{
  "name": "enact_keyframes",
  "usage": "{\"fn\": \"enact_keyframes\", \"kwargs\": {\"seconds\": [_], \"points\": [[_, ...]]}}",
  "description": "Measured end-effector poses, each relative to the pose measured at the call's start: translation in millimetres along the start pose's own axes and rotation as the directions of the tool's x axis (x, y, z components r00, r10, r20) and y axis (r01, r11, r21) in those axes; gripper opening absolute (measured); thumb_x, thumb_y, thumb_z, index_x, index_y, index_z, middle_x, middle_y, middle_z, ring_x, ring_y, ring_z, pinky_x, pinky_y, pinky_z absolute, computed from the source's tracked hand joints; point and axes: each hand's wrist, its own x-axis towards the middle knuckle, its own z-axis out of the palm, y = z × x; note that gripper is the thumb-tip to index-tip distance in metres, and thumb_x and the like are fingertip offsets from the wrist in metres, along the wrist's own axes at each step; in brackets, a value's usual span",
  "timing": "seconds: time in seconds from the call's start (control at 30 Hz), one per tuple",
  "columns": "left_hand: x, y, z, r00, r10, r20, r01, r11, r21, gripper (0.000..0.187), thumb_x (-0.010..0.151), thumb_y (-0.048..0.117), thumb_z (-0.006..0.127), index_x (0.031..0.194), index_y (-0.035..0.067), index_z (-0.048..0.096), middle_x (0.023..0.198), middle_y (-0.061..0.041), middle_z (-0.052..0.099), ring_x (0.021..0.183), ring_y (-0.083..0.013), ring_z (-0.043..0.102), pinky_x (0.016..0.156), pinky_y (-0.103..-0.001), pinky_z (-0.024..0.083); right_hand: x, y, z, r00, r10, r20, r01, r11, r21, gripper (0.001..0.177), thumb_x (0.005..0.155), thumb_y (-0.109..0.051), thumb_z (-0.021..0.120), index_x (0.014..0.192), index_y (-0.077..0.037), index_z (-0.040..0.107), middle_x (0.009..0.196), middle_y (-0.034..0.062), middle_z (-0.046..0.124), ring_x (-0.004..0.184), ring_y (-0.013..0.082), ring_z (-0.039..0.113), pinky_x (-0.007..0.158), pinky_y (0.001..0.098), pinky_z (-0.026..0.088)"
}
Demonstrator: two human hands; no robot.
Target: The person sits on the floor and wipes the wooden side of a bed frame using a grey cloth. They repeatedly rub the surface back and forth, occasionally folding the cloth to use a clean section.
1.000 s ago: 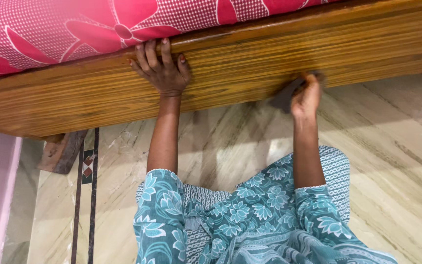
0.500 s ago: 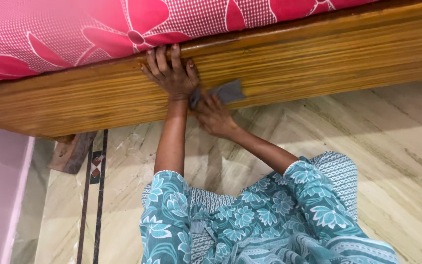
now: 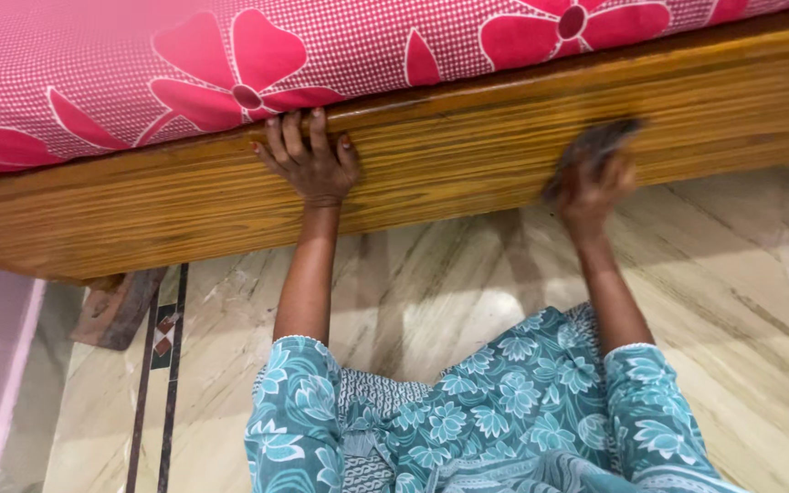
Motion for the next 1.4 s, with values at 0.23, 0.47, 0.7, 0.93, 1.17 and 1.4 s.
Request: {"fn": "enact_keyframes", "kwargs": {"seconds": [0.23, 0.47, 0.7, 0.93, 1.17, 1.4], "points": [[2.6, 1.2, -4.9, 1.000, -0.010, 0.013, 0.010, 1.000, -0.007, 0.052, 0.111, 0.050, 0.038, 0.155, 0.022, 0.042, 0.152, -0.009, 0.041, 0.150, -0.0327, 0.028, 0.128, -0.059, 0.006, 58.3, 49.2, -25.3, 0.858, 0.495, -0.140, -0.509, 0.856, -0.094, 0.070, 0.112, -0.064, 0.028, 0.172, -0.033, 0.010, 0.173, 0.0091, -0.010, 0.161, 0.0321, -0.009, 0.130, 0.0636, 0.002], [7.0, 4.1, -5.6, 1.000, -0.008, -0.008, 0.008, 1.000, -0.001, 0.052, 0.110, 0.049, 0.039, 0.154, 0.022, 0.042, 0.151, -0.009, 0.042, 0.150, -0.0334, 0.029, 0.128, -0.060, 0.005, 83.9, -76.6, 11.9, 0.904, 0.387, -0.183, -0.294, 0.872, 0.391, 0.071, 0.115, -0.050, 0.031, 0.171, -0.025, -0.004, 0.174, 0.0047, -0.013, 0.162, 0.0266, -0.013, 0.132, 0.0563, -0.011], [5.9, 4.1, -5.8, 1.000, -0.012, -0.002, 0.012, 1.000, 0.006, 0.053, 0.109, 0.051, 0.040, 0.153, 0.022, 0.044, 0.150, -0.010, 0.043, 0.149, -0.0353, 0.029, 0.128, -0.059, 0.006, 55.9, -233.5, 35.3, 0.795, -0.601, -0.083, 0.569, 0.691, 0.447, 0.057, 0.105, -0.034, 0.063, 0.157, -0.017, 0.048, 0.170, 0.0116, 0.027, 0.161, 0.0271, 0.015, 0.131, 0.0501, 0.001], [10.0, 3.5, -8.2, 1.000, 0.008, 0.000, -0.008, 1.000, -0.016, 0.053, 0.109, 0.049, 0.040, 0.153, 0.019, 0.043, 0.151, -0.012, 0.042, 0.150, -0.0367, 0.028, 0.128, -0.059, 0.006, 104.8, -229.4, 18.3, 0.735, -0.673, -0.076, 0.677, 0.725, 0.125, 0.060, 0.107, -0.029, 0.058, 0.165, -0.019, 0.045, 0.168, 0.0064, 0.035, 0.160, 0.0236, 0.013, 0.131, 0.0491, 0.000], [7.9, 3.5, -7.8, 1.000, 0.019, -0.003, -0.019, 1.000, -0.008, 0.054, 0.109, 0.048, 0.042, 0.153, 0.018, 0.043, 0.150, -0.014, 0.040, 0.149, -0.0381, 0.028, 0.127, -0.062, 0.008, 97.1, -42.2, 15.4, 0.972, -0.151, -0.180, 0.176, 0.976, 0.132, 0.061, 0.105, -0.024, 0.057, 0.163, -0.015, 0.039, 0.174, 0.0133, 0.018, 0.159, 0.0476, 0.020, 0.126, 0.0749, 0.015], [7.7, 4.7, -8.5, 1.000, 0.005, 0.003, -0.004, 1.000, -0.018, 0.052, 0.108, 0.048, 0.043, 0.150, 0.017, 0.045, 0.151, -0.014, 0.040, 0.150, -0.0389, 0.027, 0.125, -0.063, 0.008, 71.4, 120.1, 20.9, 0.723, 0.632, -0.280, -0.523, 0.765, 0.376, 0.069, 0.118, -0.060, 0.021, 0.174, -0.021, 0.013, 0.176, 0.0062, 0.003, 0.166, 0.0290, 0.004, 0.135, 0.0463, 0.008]]}}
